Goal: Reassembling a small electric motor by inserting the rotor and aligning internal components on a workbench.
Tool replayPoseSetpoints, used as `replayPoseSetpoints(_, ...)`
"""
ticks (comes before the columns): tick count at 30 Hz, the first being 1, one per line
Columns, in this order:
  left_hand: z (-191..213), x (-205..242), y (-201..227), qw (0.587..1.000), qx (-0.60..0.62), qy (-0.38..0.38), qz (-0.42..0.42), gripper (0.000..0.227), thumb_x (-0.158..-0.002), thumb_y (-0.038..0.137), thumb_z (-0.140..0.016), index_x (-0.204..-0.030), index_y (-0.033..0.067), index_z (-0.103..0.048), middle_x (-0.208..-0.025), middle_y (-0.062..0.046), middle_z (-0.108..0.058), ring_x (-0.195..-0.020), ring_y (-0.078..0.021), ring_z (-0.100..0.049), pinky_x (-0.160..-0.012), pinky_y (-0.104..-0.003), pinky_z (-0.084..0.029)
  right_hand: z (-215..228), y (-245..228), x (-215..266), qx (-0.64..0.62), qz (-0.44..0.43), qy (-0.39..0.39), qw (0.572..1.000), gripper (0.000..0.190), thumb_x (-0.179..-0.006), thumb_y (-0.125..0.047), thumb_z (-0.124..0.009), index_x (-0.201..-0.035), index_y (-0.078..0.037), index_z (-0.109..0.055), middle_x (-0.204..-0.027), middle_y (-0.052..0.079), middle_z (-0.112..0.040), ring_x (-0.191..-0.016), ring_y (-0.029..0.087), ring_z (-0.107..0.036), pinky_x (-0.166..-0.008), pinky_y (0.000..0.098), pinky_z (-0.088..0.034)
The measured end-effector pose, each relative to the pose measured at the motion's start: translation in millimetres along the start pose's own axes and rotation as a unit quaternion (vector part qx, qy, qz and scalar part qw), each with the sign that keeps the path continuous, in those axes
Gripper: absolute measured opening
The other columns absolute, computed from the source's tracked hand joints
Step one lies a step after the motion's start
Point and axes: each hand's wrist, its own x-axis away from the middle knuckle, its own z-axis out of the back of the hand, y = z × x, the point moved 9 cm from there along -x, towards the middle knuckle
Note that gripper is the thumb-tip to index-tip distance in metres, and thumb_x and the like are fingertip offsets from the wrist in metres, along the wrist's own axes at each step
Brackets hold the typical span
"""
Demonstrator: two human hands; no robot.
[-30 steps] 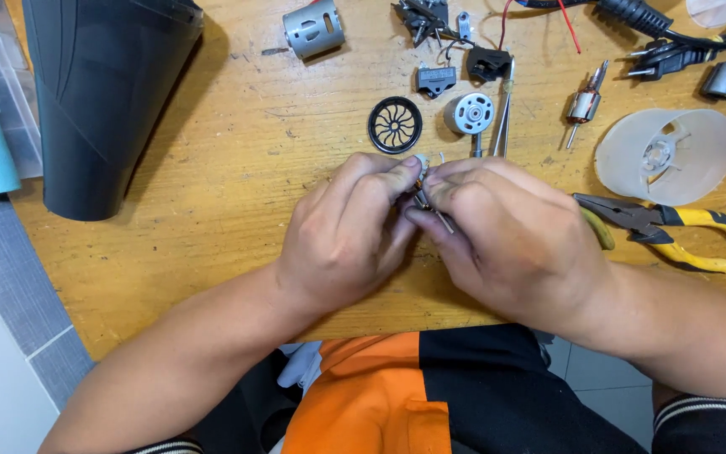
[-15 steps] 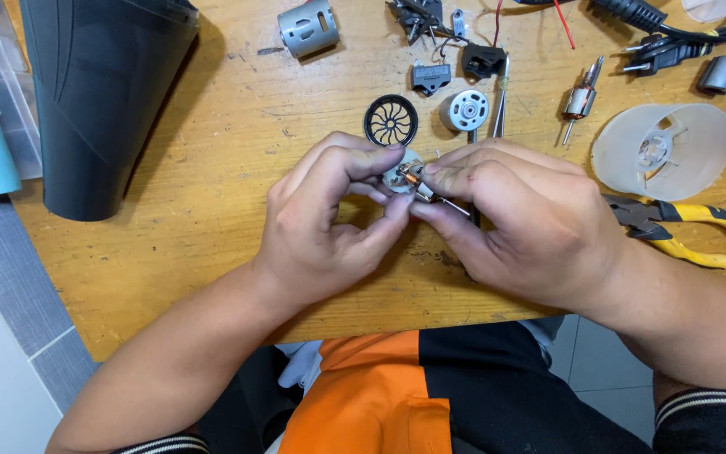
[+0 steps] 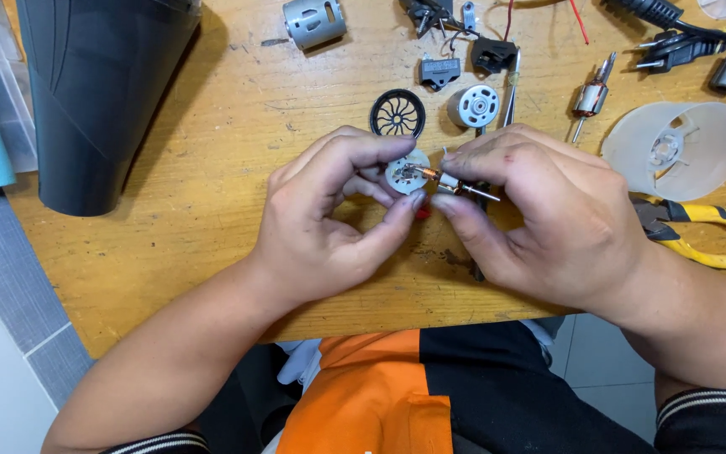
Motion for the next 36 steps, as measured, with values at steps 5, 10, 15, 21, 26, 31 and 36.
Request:
replayPoseSetpoints(5, -6, 2, -12, 0.990, 0.122, -0.036, 0.057, 0.043, -0.108, -0.006, -0.084, -0.147, -0.0037, -0.067, -0.127, -0.017, -0.074, -0.104, -0.0172, -0.079, -0.098, -0.025, -0.072, -1, -2, -1, -0.011, 0.008, 0.001, 1.000, 0.025, -0.111, -0.005, -0.082, -0.118, 0.014, -0.068, -0.114, 0.029, -0.081, -0.101, 0.044, -0.082, -0.094, 0.0486, -0.068)
replayPoseSetpoints(10, -18, 7, -29, 0.931, 0.325, -0.041, 0.158, 0.032, -0.117, -0.001, -0.069, -0.148, -0.0074, -0.063, -0.119, -0.019, -0.076, -0.104, -0.0224, -0.080, -0.103, -0.032, -0.072, -1, -11, -5, -0.022, 0.041, 0.014, 0.999, 0.024, -0.110, 0.000, -0.084, -0.116, 0.017, -0.068, -0.110, 0.031, -0.080, -0.100, 0.045, -0.083, -0.100, 0.0547, -0.072)
replayPoseSetpoints(15, -17, 13, -36, 0.939, 0.273, 0.019, 0.207, 0.032, -0.112, -0.010, -0.072, -0.144, -0.0047, -0.073, -0.113, -0.010, -0.078, -0.096, -0.0108, -0.079, -0.090, -0.019, -0.067, -7, -13, -3, -0.003, 0.038, 0.031, 0.999, 0.025, -0.112, -0.002, -0.084, -0.115, 0.015, -0.066, -0.111, 0.030, -0.082, -0.101, 0.045, -0.085, -0.098, 0.0516, -0.073)
replayPoseSetpoints(21, -18, 17, -45, 0.936, 0.257, 0.008, 0.241, 0.038, -0.107, -0.012, -0.065, -0.139, 0.0040, -0.078, -0.125, -0.004, -0.071, -0.087, -0.0028, -0.059, -0.077, -0.016, -0.050, -16, -16, 0, 0.008, 0.055, 0.028, 0.998, 0.021, -0.112, 0.000, -0.081, -0.116, 0.015, -0.067, -0.113, 0.030, -0.082, -0.102, 0.046, -0.085, -0.098, 0.0542, -0.073)
replayPoseSetpoints(26, -22, 20, -53, 0.911, 0.309, -0.008, 0.274, 0.032, -0.113, -0.005, -0.064, -0.141, 0.0045, -0.078, -0.096, 0.003, -0.070, -0.071, 0.0003, -0.049, -0.063, -0.016, -0.039, -18, -17, -3, 0.000, 0.059, 0.033, 0.998, 0.022, -0.111, 0.001, -0.083, -0.115, 0.016, -0.068, -0.110, 0.030, -0.082, -0.100, 0.045, -0.085, -0.096, 0.0528, -0.074)
replayPoseSetpoints(31, -23, 18, -55, 0.904, 0.334, -0.022, 0.265, 0.034, -0.113, -0.005, -0.061, -0.142, 0.0016, -0.076, -0.102, 0.000, -0.075, -0.080, -0.0009, -0.058, -0.074, -0.016, -0.047, -18, -18, -3, 0.007, 0.066, 0.039, 0.997, 0.023, -0.111, 0.003, -0.086, -0.114, 0.017, -0.069, -0.110, 0.030, -0.082, -0.099, 0.045, -0.085, -0.095, 0.0530, -0.074)
replayPoseSetpoints(36, -24, 18, -62, 0.894, 0.329, -0.012, 0.305, 0.039, -0.101, -0.004, -0.058, -0.133, 0.0010, -0.079, -0.094, -0.010, -0.078, -0.079, -0.0122, -0.069, -0.078, -0.027, -0.063, -20, -19, -4, -0.001, 0.073, 0.042, 0.996, 0.024, -0.111, 0.002, -0.086, -0.113, 0.017, -0.067, -0.108, 0.031, -0.081, -0.097, 0.047, -0.085, -0.092, 0.0526, -0.074)
